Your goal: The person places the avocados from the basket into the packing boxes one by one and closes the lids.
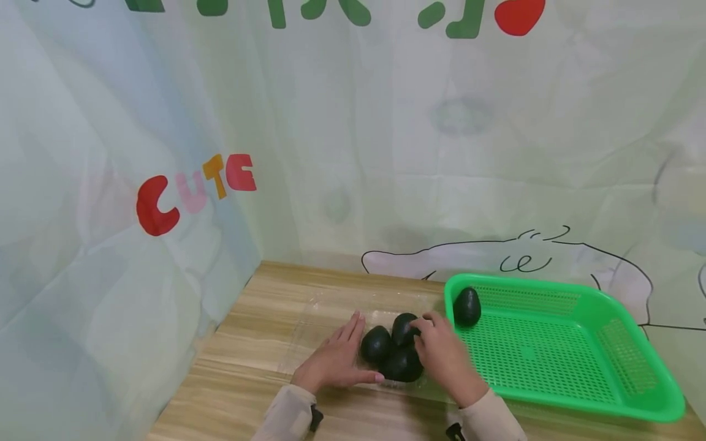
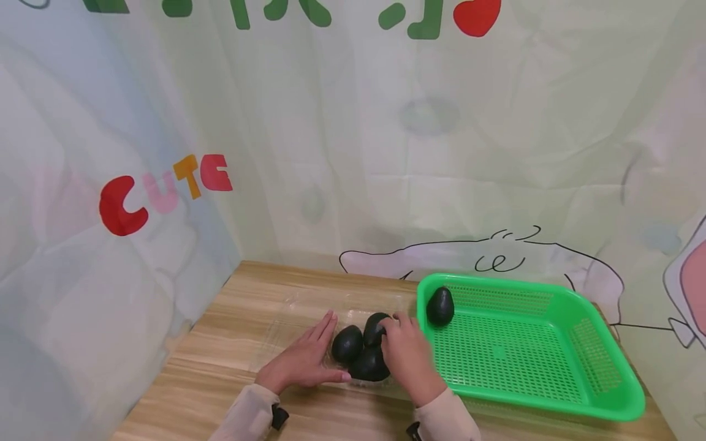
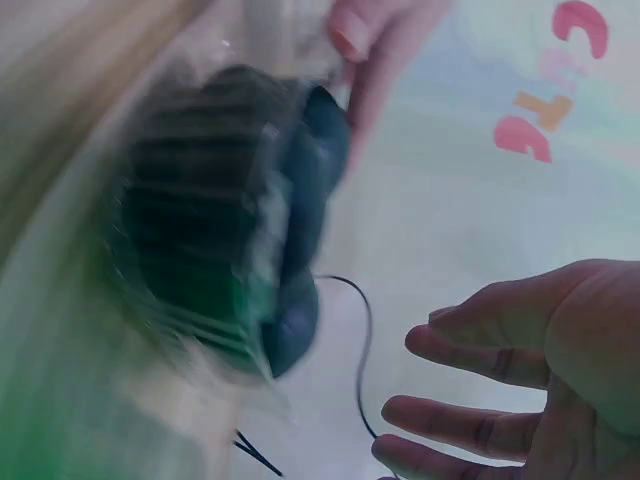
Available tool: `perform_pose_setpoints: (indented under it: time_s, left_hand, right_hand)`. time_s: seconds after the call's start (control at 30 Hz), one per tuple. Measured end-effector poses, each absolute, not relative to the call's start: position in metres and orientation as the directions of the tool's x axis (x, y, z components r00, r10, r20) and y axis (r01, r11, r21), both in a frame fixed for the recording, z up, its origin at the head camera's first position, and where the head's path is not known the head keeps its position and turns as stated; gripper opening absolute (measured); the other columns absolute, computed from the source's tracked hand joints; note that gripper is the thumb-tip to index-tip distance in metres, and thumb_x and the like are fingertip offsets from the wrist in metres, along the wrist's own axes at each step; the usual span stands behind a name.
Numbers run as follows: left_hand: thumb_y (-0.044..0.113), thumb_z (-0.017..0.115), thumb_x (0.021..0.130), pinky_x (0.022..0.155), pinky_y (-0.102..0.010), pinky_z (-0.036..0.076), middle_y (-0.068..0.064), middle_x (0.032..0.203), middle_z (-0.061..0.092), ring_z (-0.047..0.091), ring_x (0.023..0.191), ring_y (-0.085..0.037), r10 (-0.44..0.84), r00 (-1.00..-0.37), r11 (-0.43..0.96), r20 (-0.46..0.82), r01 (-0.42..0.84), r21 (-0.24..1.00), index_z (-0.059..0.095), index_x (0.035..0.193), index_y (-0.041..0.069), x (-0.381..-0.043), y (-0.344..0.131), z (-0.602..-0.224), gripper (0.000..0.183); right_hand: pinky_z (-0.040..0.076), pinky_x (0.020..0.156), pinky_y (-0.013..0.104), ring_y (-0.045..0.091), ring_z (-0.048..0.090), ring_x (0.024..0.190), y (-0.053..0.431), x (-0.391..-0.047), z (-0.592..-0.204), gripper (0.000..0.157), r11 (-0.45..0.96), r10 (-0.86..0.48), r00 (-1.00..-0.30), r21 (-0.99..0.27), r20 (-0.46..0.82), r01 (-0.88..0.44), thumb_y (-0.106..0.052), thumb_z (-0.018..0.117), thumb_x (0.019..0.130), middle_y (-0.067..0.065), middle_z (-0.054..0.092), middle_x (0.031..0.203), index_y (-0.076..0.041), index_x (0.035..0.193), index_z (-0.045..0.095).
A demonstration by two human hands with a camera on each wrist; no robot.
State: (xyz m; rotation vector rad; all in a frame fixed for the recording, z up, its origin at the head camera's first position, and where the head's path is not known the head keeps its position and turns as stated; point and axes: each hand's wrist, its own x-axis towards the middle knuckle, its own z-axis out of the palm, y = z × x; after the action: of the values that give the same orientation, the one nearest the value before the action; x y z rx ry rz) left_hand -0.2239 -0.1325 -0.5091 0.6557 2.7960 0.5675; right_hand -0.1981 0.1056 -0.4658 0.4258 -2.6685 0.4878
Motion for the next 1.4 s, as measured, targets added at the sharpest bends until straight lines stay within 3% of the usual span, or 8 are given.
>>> perform_pose_setpoints:
  time_s: [0.33, 0.67, 0.97, 1.07, 1.23, 1.4]
  left_hand:
    - [0.079, 0.066, 0.079, 0.113, -0.065, 0.032, -0.014, 0.171, 0.005, 0.023, 0.152, -0.04, 0.457, -0.881, 0.824, -0.124, 0.367, 0.431, 0.011, 0.163, 0.005, -0.222, -0.136, -0.508, 0.125]
    - [0.078, 0.066, 0.079, 0.113, -0.066, 0.033, -0.016, 0.171, 0.006, 0.025, 0.152, -0.04, 0.459, -0.881, 0.826, -0.116, 0.375, 0.421, 0.012, 0.163, 0.004, -0.222, -0.137, -0.506, 0.124]
    - [0.078, 0.067, 0.079, 0.113, -0.065, 0.034, -0.016, 0.171, 0.006, 0.025, 0.152, -0.04, 0.464, -0.879, 0.827, -0.11, 0.384, 0.411, 0.012, 0.163, 0.004, -0.223, -0.136, -0.504, 0.125]
    - [0.078, 0.066, 0.079, 0.113, -0.065, 0.033, -0.016, 0.171, 0.005, 0.024, 0.152, -0.04, 0.463, -0.879, 0.827, -0.116, 0.38, 0.414, 0.012, 0.163, 0.004, -0.223, -0.136, -0.505, 0.125]
    - [0.082, 0.064, 0.077, 0.114, -0.065, 0.032, -0.013, 0.171, 0.004, 0.024, 0.152, -0.039, 0.458, -0.88, 0.829, -0.124, 0.372, 0.418, 0.011, 0.164, 0.007, -0.224, -0.137, -0.508, 0.126]
    - [0.082, 0.064, 0.077, 0.113, -0.066, 0.032, -0.013, 0.171, 0.004, 0.024, 0.152, -0.039, 0.459, -0.879, 0.827, -0.13, 0.369, 0.424, 0.011, 0.164, 0.007, -0.224, -0.137, -0.509, 0.126]
  right_hand:
    - [0.055, 0.066, 0.041, 0.032, 0.064, 0.089, 0.139, -0.196, -0.429, 0.024, 0.877, -0.248, -0.866, -0.278, 0.434, -0.391, -0.007, 0.078, 0.087, 0.014, 0.066, 0.106, -0.004, 0.11, 0.073]
    - [0.056, 0.064, 0.043, 0.033, 0.067, 0.087, 0.178, -0.221, -0.405, 0.026, 0.912, -0.291, -0.928, -0.224, 0.233, -0.343, -0.011, 0.073, 0.092, 0.018, 0.067, 0.105, 0.001, 0.114, 0.071]
    - [0.05, 0.054, 0.039, 0.025, 0.059, 0.074, 0.196, -0.249, -0.41, 0.03, 0.934, -0.296, -0.947, -0.17, 0.126, -0.315, -0.012, 0.07, 0.093, 0.012, 0.062, 0.092, 0.002, 0.12, 0.068]
    - [0.052, 0.058, 0.04, 0.027, 0.062, 0.079, 0.201, -0.259, -0.415, 0.031, 0.926, -0.333, -0.937, -0.149, 0.107, -0.346, -0.01, 0.07, 0.092, 0.014, 0.064, 0.098, 0.002, 0.121, 0.068]
    - [0.057, 0.077, 0.044, 0.033, 0.066, 0.096, 0.212, -0.277, -0.425, 0.027, 0.878, -0.473, -0.88, -0.072, 0.031, -0.474, -0.008, 0.074, 0.09, 0.015, 0.067, 0.108, -0.001, 0.116, 0.072]
    - [0.056, 0.075, 0.043, 0.03, 0.062, 0.093, 0.223, -0.286, -0.435, 0.027, 0.86, -0.51, -0.86, -0.051, -0.033, -0.508, -0.006, 0.077, 0.088, 0.012, 0.063, 0.104, -0.002, 0.114, 0.072]
